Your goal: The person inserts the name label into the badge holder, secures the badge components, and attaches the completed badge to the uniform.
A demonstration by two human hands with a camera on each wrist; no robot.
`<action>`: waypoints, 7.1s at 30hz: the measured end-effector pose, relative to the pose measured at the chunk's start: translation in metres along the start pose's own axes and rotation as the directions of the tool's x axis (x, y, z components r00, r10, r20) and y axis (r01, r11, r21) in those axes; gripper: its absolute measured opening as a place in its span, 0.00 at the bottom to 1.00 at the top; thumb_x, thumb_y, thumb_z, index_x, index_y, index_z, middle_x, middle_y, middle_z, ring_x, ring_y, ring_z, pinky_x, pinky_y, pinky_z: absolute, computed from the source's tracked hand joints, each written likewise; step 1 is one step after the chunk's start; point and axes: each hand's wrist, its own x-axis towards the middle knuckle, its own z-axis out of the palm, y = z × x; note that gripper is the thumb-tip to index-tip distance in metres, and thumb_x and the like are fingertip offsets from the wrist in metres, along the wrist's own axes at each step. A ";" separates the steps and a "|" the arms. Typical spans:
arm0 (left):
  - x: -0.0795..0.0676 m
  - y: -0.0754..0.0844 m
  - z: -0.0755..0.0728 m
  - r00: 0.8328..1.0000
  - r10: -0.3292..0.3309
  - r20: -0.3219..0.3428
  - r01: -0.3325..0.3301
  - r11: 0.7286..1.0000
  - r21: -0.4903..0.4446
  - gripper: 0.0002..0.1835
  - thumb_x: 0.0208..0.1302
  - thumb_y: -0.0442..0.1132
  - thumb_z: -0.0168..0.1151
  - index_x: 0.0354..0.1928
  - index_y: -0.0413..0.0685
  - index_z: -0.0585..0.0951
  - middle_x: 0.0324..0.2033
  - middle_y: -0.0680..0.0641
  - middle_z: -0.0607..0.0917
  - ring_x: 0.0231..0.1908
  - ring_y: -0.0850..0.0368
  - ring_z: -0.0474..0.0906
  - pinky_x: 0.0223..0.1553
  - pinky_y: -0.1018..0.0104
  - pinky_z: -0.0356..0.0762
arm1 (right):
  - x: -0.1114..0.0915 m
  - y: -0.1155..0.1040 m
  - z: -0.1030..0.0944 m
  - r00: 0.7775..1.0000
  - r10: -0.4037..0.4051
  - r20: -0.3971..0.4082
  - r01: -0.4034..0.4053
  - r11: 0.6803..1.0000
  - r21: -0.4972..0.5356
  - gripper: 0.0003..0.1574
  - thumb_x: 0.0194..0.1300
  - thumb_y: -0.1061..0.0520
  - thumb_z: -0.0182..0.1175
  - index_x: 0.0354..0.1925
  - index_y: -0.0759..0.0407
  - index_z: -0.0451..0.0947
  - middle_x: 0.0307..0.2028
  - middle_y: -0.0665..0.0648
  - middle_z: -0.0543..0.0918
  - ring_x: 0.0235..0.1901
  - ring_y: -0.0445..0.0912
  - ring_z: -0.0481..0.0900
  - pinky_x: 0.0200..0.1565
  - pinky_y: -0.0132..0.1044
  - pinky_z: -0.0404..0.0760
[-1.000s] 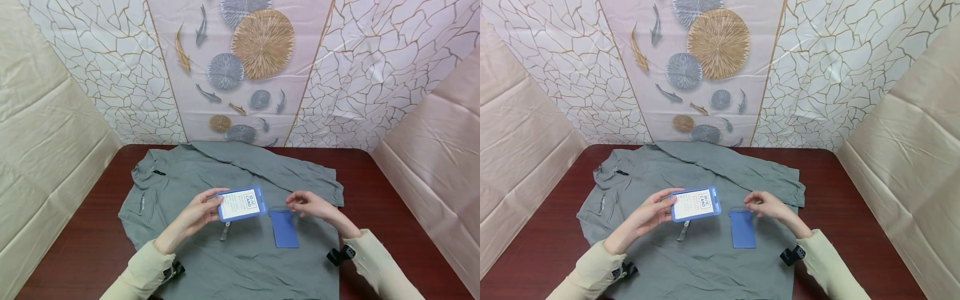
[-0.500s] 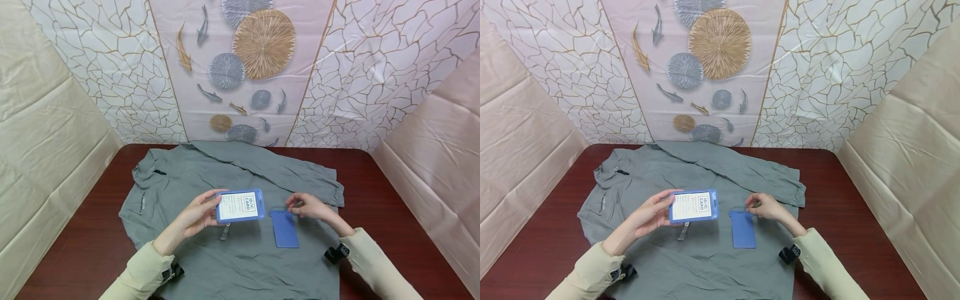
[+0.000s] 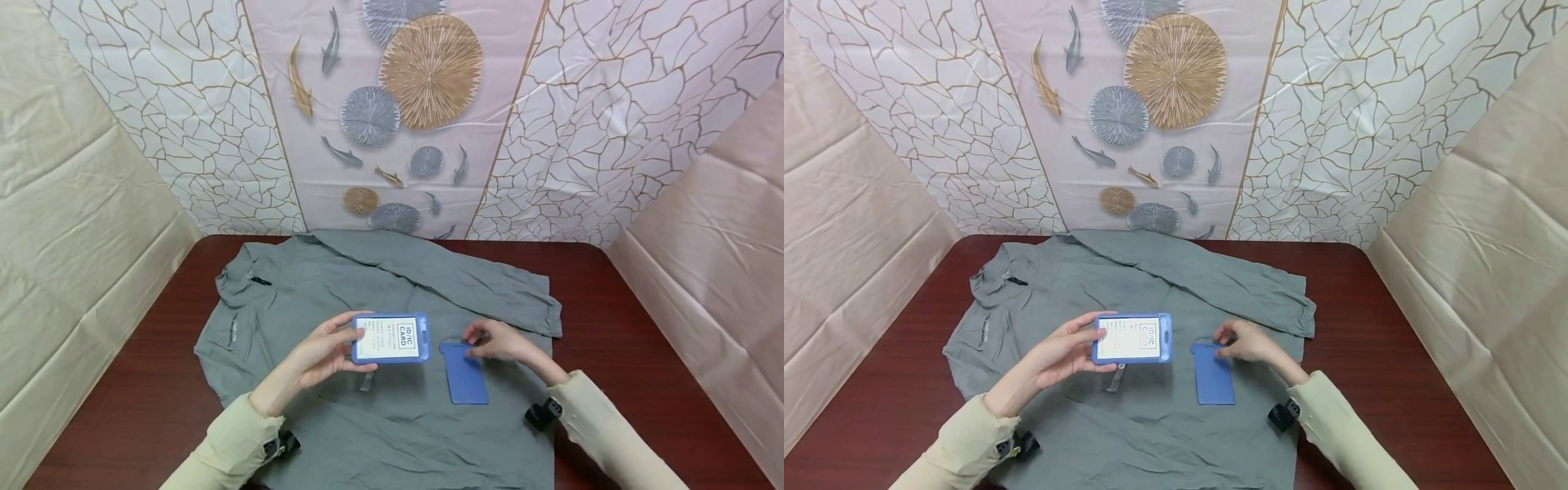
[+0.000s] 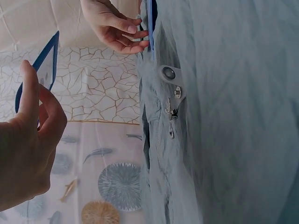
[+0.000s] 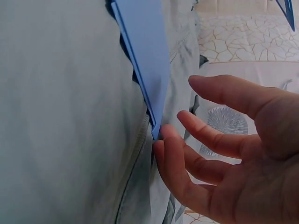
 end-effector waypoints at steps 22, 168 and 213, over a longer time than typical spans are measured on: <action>-0.001 -0.002 0.002 0.999 -0.012 0.032 0.014 0.999 -0.042 0.31 0.64 0.25 0.45 0.68 0.42 0.51 0.50 0.40 0.69 0.44 0.52 0.77 0.46 0.49 0.76 | 0.004 -0.001 0.009 0.997 -0.077 -0.020 0.069 0.964 -0.257 0.27 0.41 0.59 0.70 0.42 0.63 0.73 0.35 0.61 0.75 0.34 0.48 0.71 0.35 0.36 0.71; 0.007 -0.007 0.002 0.999 0.042 0.029 -0.040 0.998 -0.057 0.27 0.65 0.25 0.45 0.65 0.39 0.53 0.41 0.47 0.78 0.40 0.56 0.80 0.42 0.54 0.79 | -0.043 -0.050 -0.032 0.986 0.084 -0.147 -0.018 0.915 0.403 0.14 0.59 0.60 0.56 0.39 0.71 0.68 0.24 0.52 0.76 0.21 0.39 0.77 0.21 0.32 0.74; 0.007 -0.008 -0.005 0.995 0.092 -0.027 -0.091 0.996 0.024 0.32 0.59 0.20 0.48 0.66 0.35 0.54 0.42 0.48 0.79 0.41 0.56 0.80 0.41 0.56 0.79 | -0.042 -0.051 -0.025 0.990 -0.026 -0.141 0.089 0.883 0.460 0.08 0.60 0.64 0.54 0.35 0.69 0.67 0.18 0.48 0.77 0.17 0.37 0.75 0.15 0.31 0.68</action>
